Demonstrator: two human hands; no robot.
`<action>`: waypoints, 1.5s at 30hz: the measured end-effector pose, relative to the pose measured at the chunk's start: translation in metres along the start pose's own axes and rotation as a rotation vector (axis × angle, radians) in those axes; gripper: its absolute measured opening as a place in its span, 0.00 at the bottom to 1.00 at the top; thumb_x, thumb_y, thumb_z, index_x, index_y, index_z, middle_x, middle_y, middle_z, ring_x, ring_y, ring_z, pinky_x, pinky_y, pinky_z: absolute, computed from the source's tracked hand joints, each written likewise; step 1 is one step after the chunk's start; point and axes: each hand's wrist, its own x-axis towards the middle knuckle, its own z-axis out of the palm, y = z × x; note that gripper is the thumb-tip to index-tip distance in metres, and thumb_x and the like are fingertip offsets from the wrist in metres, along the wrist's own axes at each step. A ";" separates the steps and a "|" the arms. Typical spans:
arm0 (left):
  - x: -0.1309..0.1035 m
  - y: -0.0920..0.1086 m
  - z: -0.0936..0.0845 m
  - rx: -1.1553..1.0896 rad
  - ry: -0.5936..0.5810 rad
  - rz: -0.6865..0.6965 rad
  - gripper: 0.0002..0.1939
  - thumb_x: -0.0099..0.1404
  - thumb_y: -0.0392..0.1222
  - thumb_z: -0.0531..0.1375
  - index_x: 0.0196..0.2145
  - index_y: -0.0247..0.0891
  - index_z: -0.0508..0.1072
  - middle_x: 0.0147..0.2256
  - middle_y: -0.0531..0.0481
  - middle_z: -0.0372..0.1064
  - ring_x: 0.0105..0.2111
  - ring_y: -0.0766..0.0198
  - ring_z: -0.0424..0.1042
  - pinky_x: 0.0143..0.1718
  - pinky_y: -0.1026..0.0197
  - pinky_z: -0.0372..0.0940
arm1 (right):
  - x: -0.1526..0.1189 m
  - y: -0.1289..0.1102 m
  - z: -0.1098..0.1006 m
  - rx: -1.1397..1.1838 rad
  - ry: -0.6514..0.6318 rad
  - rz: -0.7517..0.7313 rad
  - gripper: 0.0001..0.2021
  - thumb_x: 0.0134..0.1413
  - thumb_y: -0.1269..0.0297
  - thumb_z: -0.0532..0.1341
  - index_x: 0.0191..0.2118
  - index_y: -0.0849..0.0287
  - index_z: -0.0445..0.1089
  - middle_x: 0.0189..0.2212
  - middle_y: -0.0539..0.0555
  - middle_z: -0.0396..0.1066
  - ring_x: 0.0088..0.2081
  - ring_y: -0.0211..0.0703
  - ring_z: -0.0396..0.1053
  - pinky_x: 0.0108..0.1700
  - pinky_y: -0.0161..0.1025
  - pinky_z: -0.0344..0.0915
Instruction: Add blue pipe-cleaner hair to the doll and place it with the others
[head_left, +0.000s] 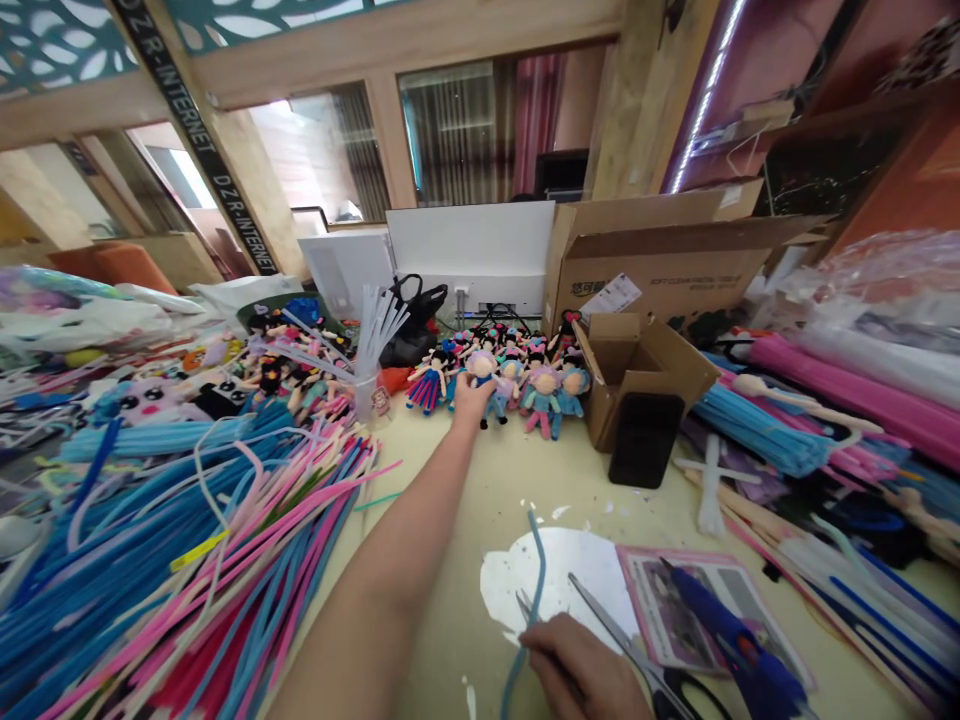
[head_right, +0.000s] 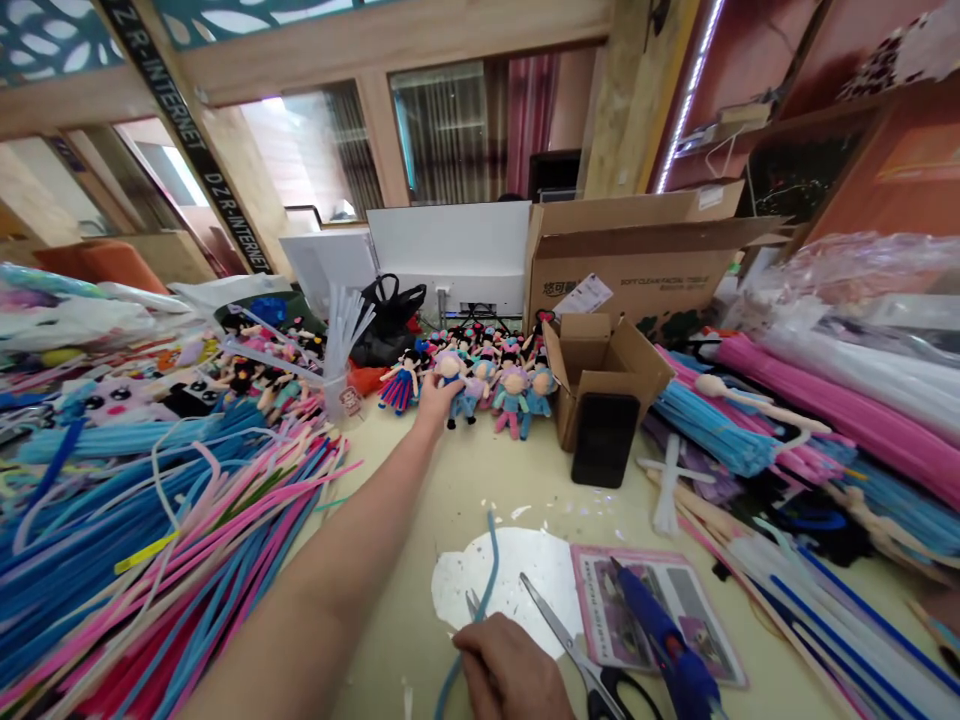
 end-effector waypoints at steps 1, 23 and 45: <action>-0.006 0.002 -0.004 -0.034 -0.039 0.001 0.16 0.56 0.42 0.60 0.43 0.36 0.67 0.42 0.45 0.69 0.40 0.61 0.70 0.42 0.59 0.65 | 0.001 -0.001 -0.002 0.033 0.043 0.044 0.07 0.59 0.68 0.55 0.40 0.53 0.68 0.31 0.50 0.73 0.32 0.37 0.72 0.35 0.29 0.69; -0.007 -0.016 0.019 0.511 -0.130 -0.054 0.19 0.46 0.44 0.67 0.37 0.39 0.72 0.41 0.37 0.73 0.47 0.47 0.69 0.44 0.55 0.60 | 0.007 0.008 -0.004 0.045 0.034 0.089 0.09 0.60 0.68 0.52 0.41 0.55 0.68 0.34 0.53 0.71 0.34 0.39 0.71 0.38 0.33 0.69; -0.050 0.008 0.038 -0.148 -0.234 -0.246 0.14 0.45 0.47 0.69 0.18 0.37 0.71 0.17 0.51 0.64 0.27 0.60 0.69 0.28 0.64 0.59 | 0.008 0.000 -0.003 -0.012 0.028 0.069 0.08 0.60 0.69 0.52 0.39 0.56 0.68 0.33 0.52 0.71 0.36 0.40 0.71 0.44 0.37 0.66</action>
